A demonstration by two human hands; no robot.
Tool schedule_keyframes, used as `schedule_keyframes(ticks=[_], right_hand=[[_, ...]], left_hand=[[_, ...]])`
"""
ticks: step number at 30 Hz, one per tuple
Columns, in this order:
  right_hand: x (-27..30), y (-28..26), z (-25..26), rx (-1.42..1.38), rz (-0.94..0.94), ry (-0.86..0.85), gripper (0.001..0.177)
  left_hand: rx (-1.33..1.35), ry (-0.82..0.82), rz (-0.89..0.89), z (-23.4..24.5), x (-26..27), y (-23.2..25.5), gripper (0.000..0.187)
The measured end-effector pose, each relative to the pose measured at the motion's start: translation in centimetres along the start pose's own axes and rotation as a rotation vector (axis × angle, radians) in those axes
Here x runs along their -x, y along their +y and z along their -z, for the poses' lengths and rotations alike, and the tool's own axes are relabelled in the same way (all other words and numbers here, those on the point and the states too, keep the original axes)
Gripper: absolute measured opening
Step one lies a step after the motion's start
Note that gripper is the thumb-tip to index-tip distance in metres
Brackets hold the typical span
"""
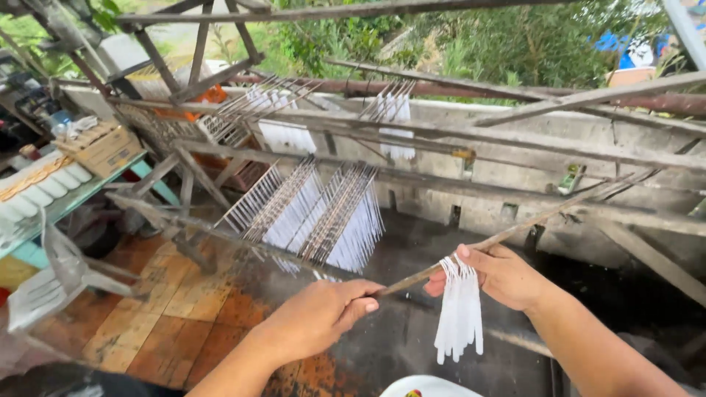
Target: Trimming the excess wax and wick from the bottom of newly made candles and hanging the rods on a storage rack.
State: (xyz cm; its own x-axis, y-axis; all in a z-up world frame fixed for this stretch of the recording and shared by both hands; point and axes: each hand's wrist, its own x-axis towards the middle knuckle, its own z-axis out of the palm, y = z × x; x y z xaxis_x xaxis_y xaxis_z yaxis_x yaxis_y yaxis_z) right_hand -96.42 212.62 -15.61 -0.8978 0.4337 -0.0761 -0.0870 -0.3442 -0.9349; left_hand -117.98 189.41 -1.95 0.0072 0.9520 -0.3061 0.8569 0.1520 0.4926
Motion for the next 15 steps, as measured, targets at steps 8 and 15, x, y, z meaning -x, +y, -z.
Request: schedule_keyframes(ticks=[8,15], right_hand=[[-8.1,-2.4,8.9,-0.048,-0.058,-0.163,0.055],[-12.5,-6.9,8.0,-0.109,0.178,0.146,0.053]], left_hand=[[-0.225,0.403,-0.25,3.8,-10.2,-4.9,0.035],[-0.091,0.207,-0.125,13.3,-14.7,-2.1,0.039]])
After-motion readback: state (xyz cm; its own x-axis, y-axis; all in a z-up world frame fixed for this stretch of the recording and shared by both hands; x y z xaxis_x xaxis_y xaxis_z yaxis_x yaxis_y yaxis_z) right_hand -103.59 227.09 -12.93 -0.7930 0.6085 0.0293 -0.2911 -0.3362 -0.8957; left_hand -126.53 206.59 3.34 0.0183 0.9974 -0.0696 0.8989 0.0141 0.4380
